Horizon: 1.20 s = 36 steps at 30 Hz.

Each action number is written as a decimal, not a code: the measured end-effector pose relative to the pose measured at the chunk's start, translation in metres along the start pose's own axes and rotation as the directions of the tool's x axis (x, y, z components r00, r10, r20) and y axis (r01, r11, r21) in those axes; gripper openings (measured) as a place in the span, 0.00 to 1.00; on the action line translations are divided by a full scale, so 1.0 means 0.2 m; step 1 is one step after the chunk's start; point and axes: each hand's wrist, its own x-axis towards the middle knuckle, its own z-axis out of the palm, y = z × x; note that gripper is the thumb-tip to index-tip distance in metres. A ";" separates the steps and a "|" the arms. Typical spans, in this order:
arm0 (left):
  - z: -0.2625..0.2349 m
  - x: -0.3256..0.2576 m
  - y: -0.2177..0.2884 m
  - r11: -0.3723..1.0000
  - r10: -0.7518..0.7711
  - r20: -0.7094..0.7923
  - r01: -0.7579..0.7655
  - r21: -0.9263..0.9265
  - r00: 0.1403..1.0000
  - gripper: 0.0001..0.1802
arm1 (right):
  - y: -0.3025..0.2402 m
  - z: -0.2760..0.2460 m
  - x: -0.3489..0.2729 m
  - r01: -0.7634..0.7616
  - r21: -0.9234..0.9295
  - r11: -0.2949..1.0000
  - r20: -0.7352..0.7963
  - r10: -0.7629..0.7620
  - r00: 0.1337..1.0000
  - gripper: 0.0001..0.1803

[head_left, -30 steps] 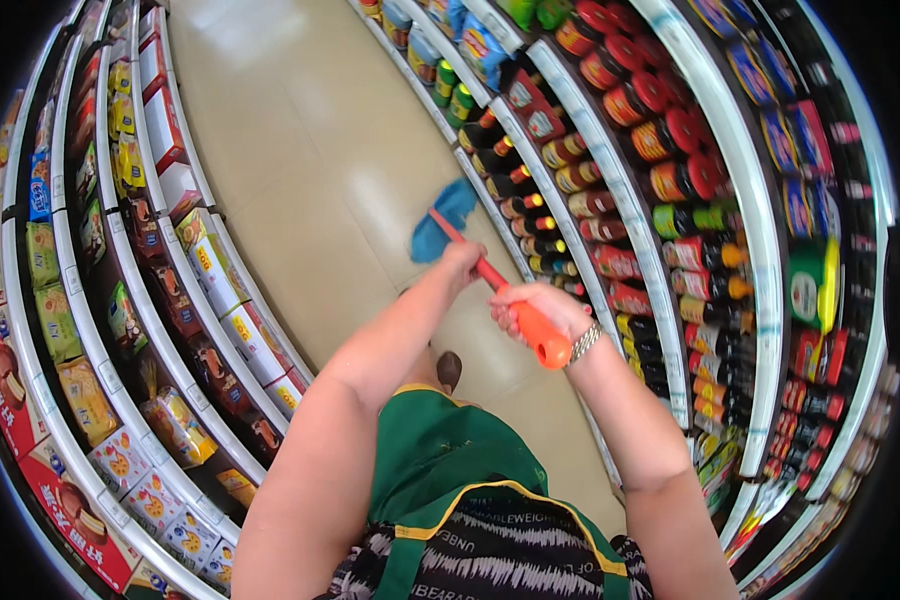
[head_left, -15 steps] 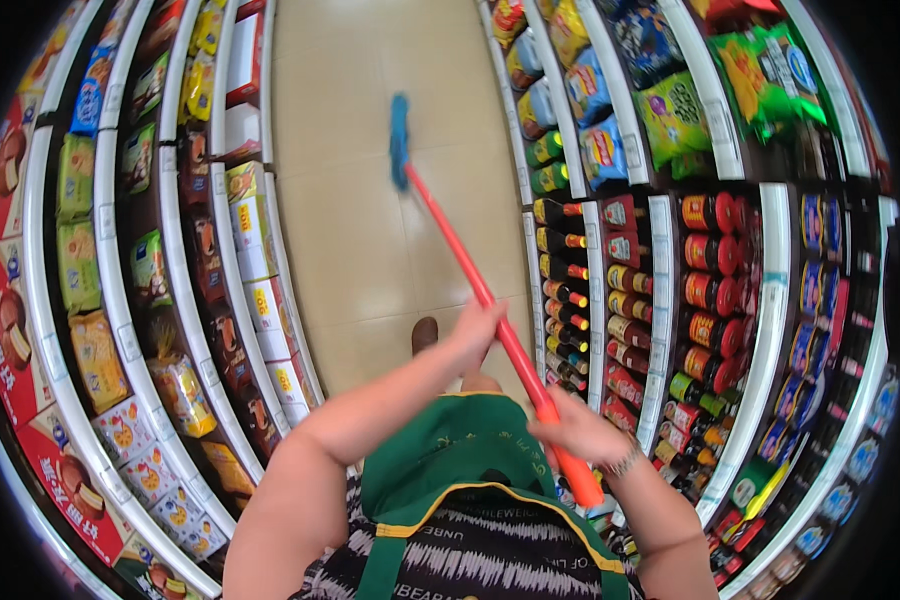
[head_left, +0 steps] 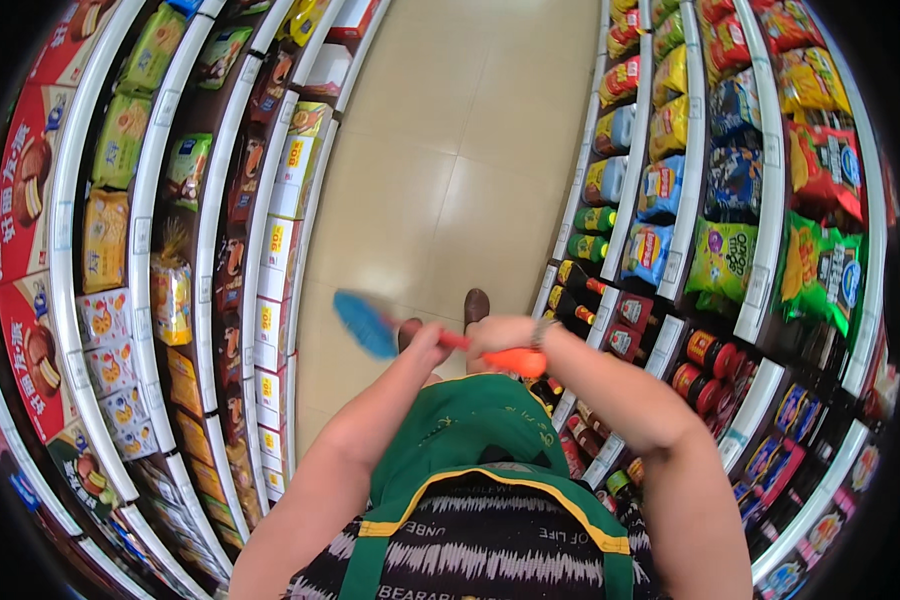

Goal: The person sweeps the tiled floor of a convenience store aisle using a broom and dustpan. They move along the aisles, sweeping debris into the dustpan and navigating around shelves and a freezer.

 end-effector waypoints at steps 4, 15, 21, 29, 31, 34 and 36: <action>1.01 -0.26 -0.06 0.996 0.022 0.252 -0.043 0.075 0.968 0.03 | -0.02 -0.27 -0.46 -0.092 -0.125 0.988 -0.349 0.043 0.936 0.13; 1.39 -0.84 -0.06 0.919 0.224 0.292 -0.301 0.255 0.930 0.08 | -0.26 0.00 -0.89 -0.122 0.044 0.992 -0.391 0.129 0.911 0.24; 0.53 -1.01 0.04 0.995 0.073 0.031 -0.071 -0.067 0.997 0.11 | -0.40 0.09 -0.49 -0.199 0.130 0.971 0.119 0.184 0.976 0.18; -0.68 -0.47 0.60 0.842 0.069 -0.449 -0.294 -0.453 0.891 0.06 | -0.70 0.29 1.01 -0.256 -0.288 0.923 0.362 0.353 0.863 0.08; -0.59 -0.42 0.75 0.870 0.146 -0.418 -0.317 -0.377 0.897 0.07 | -0.78 0.19 1.01 -0.201 -0.148 0.968 0.322 0.240 0.916 0.07; -0.21 -0.30 0.81 0.927 0.227 -0.272 -0.293 -0.232 0.935 0.10 | -0.88 -0.04 0.74 -0.192 -0.018 0.981 0.215 0.191 0.958 0.08; 0.10 -0.12 0.80 0.945 0.292 -0.200 -0.314 -0.089 0.935 0.14 | -0.77 -0.26 0.59 -0.193 0.146 0.970 0.190 0.164 0.968 0.07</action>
